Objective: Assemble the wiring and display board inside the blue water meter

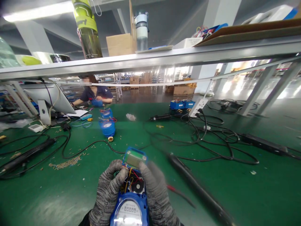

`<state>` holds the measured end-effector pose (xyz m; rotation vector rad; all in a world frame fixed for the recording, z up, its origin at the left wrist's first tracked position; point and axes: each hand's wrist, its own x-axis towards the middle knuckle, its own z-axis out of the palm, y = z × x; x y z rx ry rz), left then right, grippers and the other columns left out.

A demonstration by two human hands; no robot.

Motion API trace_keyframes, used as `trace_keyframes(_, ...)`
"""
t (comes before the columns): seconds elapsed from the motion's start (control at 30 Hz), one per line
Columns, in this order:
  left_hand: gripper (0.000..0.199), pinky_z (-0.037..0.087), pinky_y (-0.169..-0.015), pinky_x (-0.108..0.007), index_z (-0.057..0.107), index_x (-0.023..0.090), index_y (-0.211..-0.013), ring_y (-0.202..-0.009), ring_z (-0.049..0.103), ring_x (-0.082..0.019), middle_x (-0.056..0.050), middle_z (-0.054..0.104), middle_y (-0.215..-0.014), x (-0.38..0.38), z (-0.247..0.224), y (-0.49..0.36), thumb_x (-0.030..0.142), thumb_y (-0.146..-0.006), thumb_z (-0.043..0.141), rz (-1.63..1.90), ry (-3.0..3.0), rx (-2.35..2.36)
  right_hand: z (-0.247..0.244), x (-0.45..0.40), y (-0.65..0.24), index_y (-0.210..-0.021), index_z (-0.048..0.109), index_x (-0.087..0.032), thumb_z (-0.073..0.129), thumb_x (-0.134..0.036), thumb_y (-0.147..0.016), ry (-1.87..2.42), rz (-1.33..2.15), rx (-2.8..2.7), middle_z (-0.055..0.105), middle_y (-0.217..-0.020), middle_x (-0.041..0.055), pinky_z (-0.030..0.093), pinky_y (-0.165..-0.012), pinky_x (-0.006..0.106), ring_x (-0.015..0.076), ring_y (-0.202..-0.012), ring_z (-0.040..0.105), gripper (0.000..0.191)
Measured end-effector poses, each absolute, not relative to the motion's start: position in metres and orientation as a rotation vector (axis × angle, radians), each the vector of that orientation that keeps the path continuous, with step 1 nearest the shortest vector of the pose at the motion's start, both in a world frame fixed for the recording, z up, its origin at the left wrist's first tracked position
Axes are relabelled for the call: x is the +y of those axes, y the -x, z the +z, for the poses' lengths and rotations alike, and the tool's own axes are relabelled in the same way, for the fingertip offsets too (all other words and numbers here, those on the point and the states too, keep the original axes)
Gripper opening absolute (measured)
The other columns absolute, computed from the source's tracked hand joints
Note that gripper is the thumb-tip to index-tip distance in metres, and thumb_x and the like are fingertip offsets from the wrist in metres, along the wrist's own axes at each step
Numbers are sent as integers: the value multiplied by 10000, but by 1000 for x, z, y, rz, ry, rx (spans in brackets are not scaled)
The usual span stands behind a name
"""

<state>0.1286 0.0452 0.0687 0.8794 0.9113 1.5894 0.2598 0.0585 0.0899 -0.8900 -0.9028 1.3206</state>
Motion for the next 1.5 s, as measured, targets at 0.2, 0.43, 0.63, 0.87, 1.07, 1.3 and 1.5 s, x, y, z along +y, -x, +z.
trace_keyframes(0.2,222,520,-879,-409,674,188,-867,-923,645,-254,-93,693,-968,49,63,-118,404,-822,694,1659,-1370,1285,84,64,-261,-902,799,-203,794,-497,-741,866,1371,-894,777,-879,75,616,-707,360,264,-786,734,335)
trace_keyframes(0.43,101,474,-960,-519,713,233,-871,-970,621,-295,-85,701,-958,53,61,-104,250,-774,693,1661,-1873,1736,37,60,-273,-1016,796,-286,816,-442,-725,966,959,-1028,675,-1290,34,446,-1108,473,324,-1246,583,331)
trace_keyframes(0.63,215,450,-1071,-463,751,186,-904,-1169,616,-294,-121,674,-1204,50,69,-107,360,-777,758,1518,-1299,1137,19,73,-291,-957,810,-287,866,-294,-642,941,947,-1191,704,-1231,46,542,-1009,470,357,-1205,610,320)
trace_keyframes(0.87,316,495,-1009,-439,772,165,-1027,-1071,660,-278,-132,713,-1151,48,83,-113,332,-760,798,1328,-1011,810,32,76,-278,-992,795,-253,841,-417,-695,944,1091,-1036,726,-1183,66,509,-1033,483,341,-1140,647,342)
trace_keyframes(1.07,191,548,-824,-360,752,143,-820,-830,683,-202,-85,735,-945,48,78,-114,304,-740,816,1336,-855,719,66,69,-263,-944,802,-227,815,-428,-745,849,1236,-944,768,-1045,75,609,-835,400,289,-934,729,282)
trace_keyframes(1.3,244,526,-950,-386,785,177,-941,-987,690,-237,-94,723,-1138,50,82,-117,324,-748,812,1371,-944,763,80,66,-259,-912,800,-217,807,-451,-751,793,1362,-935,779,-899,73,612,-708,346,259,-793,734,283)
trace_keyframes(1.5,186,496,-1008,-464,752,165,-758,-1094,662,-294,-109,676,-1221,53,83,-107,342,-736,806,1329,-1035,795,76,64,-264,-872,789,-227,776,-436,-787,888,1232,-979,774,-907,37,594,-710,295,215,-793,715,226)
